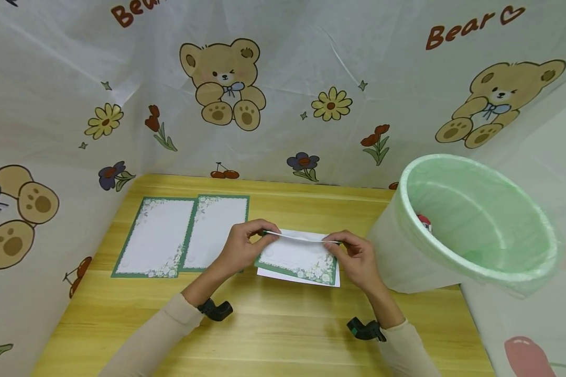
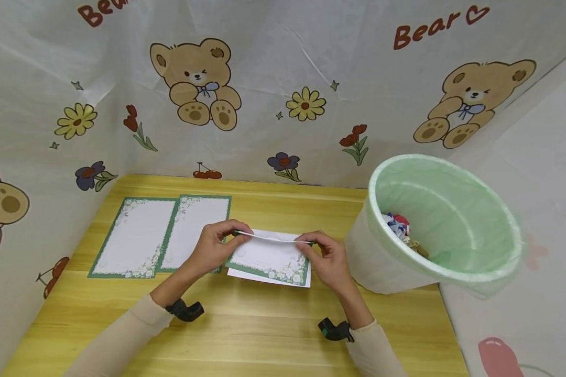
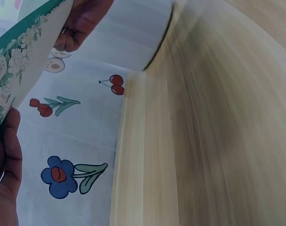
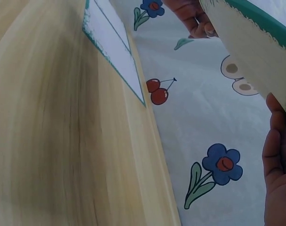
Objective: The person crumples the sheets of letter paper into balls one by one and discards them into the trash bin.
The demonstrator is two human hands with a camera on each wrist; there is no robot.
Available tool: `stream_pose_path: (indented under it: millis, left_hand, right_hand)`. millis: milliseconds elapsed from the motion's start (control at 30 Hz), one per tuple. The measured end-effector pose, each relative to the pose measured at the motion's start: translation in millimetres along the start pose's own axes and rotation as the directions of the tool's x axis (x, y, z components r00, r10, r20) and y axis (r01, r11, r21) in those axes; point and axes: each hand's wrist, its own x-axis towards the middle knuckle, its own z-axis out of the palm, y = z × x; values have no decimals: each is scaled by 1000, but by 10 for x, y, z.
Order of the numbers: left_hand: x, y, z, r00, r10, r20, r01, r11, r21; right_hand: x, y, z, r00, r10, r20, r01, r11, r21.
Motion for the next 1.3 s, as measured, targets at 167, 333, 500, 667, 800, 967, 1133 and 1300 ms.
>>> stream_pose_path:
  millis: [167,333,500,667,800,967,1133,1300]
  left_hand:
    - [23,18,48,999,28,-25,-28,1000,-2]
    - [17,7,93,998,37,-50,-37,999,-4]
    - [21,-30,104,992,98,-85,-96,995,23]
    - [30,-61,183,981,179,-80,-175,983,60]
    - [55,-57,301,971,238,-32,-236,969,68]
    - [59,-49,391,965,258,-48,-256,966,44]
    - [70,-5,368,976,212,-45,-211,977,20]
    - [111,56,309,983,178,-50,-179,984,-6]
  right_hand:
    - [-7,-35,14,999,38,-36,-38,999,-2]
    - [2,-19,46,998,-9,-54,12,999,45]
    - [31,-31,86,996,-70,-53,71,997,20]
    - [54,-78,191,996,-85,16,86,992,-97]
    - [81,-93,317,994,-91,59,101,977,-186]
    - [110,-90,421,993,-100,58,107,984,-139]
    - [98,-112,407,997,-47,62,51,996,-76]
    - [58,-169,345,993,14,116,-9,999,-44]
